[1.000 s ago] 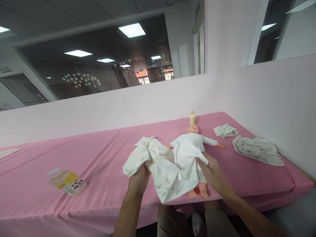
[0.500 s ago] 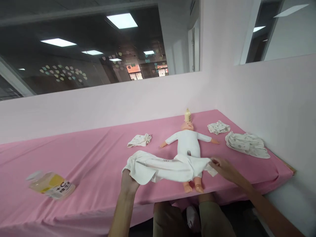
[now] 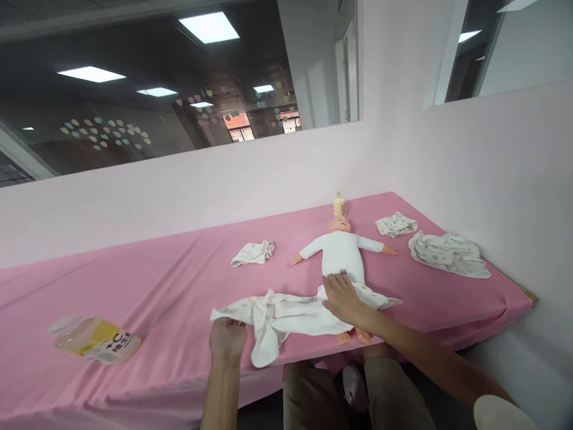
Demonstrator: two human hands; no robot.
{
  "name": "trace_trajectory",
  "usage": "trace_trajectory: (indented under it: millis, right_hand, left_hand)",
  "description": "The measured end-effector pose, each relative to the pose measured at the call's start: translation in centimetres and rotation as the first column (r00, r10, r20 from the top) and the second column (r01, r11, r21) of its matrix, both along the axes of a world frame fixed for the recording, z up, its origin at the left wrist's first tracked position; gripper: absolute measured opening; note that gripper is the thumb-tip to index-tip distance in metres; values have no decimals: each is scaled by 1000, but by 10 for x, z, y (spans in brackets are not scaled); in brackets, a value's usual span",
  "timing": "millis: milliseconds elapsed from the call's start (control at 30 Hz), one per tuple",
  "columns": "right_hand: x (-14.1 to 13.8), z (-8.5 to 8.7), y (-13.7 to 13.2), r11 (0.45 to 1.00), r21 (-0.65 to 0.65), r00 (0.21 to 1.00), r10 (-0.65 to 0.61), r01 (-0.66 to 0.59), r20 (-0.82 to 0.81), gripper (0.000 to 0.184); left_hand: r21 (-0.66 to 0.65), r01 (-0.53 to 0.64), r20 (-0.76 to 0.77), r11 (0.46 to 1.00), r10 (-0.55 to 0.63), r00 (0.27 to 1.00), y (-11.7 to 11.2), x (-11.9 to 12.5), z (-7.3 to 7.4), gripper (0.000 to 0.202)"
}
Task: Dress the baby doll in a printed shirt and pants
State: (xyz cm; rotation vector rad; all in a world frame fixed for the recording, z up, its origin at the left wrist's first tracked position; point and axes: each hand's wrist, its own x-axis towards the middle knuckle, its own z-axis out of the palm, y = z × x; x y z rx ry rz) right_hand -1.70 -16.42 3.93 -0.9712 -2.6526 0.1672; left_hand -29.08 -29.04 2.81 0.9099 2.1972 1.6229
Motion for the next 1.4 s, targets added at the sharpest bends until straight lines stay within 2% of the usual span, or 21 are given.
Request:
trace_trajectory:
  millis: [33, 100, 133, 167, 200, 233, 267, 300, 333, 400, 433, 533, 600, 700, 767, 900, 1033, 1200, 1267, 1333, 1400]
  right_hand:
    - [-2, -3, 1, 999, 23, 1000, -28, 27, 9, 25]
    - [0, -5, 3, 998, 34, 999, -52, 52, 5, 19]
    - [1, -4, 4, 998, 22, 999, -51, 51, -10, 17]
    - [4, -1, 4, 999, 0, 998, -41, 41, -37, 16]
    - [6, 3, 3, 999, -29, 997, -24, 22, -79, 14]
    - [9, 9, 3, 998, -61, 991, -4, -5, -133, 13]
    - [12, 15, 2, 995, -91, 980, 20, -38, -196, 13]
    - [16, 23, 2, 991, -113, 964, 44, -77, -264, 14]
    - [20, 30, 2, 985, -128, 942, 68, -115, -328, 15]
    - [31, 47, 2, 975, -136, 898, 100, -173, -429, 18]
    - [37, 55, 3, 973, -138, 879, 99, -183, -467, 18]
    - [60, 74, 4, 978, -164, 835, 19, -131, -550, 16]
    - [76, 79, 2, 980, -183, 813, -43, -79, -581, 12]
    - [101, 74, -11, 973, -230, 811, -124, -14, -571, 7]
    - [118, 67, -24, 951, -309, 817, -189, 14, -545, 9]
    - [149, 71, -48, 841, -528, 828, -208, -121, -521, 21]
    - [165, 97, -54, 702, -643, 801, -175, -307, -573, 34]
    - [161, 114, -52, 585, -653, 742, -125, -482, -659, 43]
    - [153, 116, -52, 568, -655, 743, -111, -498, -660, 41]
    - [141, 119, -48, 582, -667, 764, -119, -464, -635, 37]
    - [122, 123, -39, 595, -682, 786, -130, -425, -604, 31]
  left_hand:
    - [16, -97, -12, 995, 98, 995, -3, -3, -2, 40]
    - [122, -309, 12, 943, 310, 951, -4, -1, -5, 36]
    - [163, -348, 9, 923, 352, 936, -2, 4, -4, 31]
    - [180, -331, -13, 926, 339, 941, 2, 11, -2, 29]
    - [166, -241, -55, 956, 253, 966, 7, 20, 1, 33]
    - [93, -74, -109, 993, 84, 991, 14, 30, 5, 38]
    - [-8, 118, -146, 993, -118, 982, 21, 40, 9, 44]
    - [-110, 295, -165, 949, -310, 936, 29, 50, 14, 48]
    - [-189, 409, -182, 893, -441, 879, 37, 60, 19, 47]
    - [-297, 517, -247, 803, -588, 771, 50, 73, 27, 34]
    - [-325, 522, -291, 789, -609, 738, 54, 77, 30, 27]
    - [-310, 492, -387, 813, -581, 716, 55, 79, 37, 27]
    - [-197, 452, -436, 870, -491, 754, 45, 75, 44, 25]
    - [54, 369, -451, 928, -307, 838, 15, 67, 61, 25]
    - [117, 360, -364, 926, -297, 883, -11, 61, 74, 28]
    - [-61, 390, -203, 919, -394, 896, -59, 47, 102, 35]
    - [-169, 427, -276, 889, -458, 845, -85, 32, 121, 24]
    - [-316, 600, -219, 735, -672, 707, -96, 10, 137, 16]
    - [-326, 608, -241, 724, -685, 687, -94, 2, 143, 17]
    - [-330, 573, -305, 750, -659, 687, -86, -4, 147, 24]
    - [-387, 457, -377, 801, -590, 714, -70, -10, 147, 34]
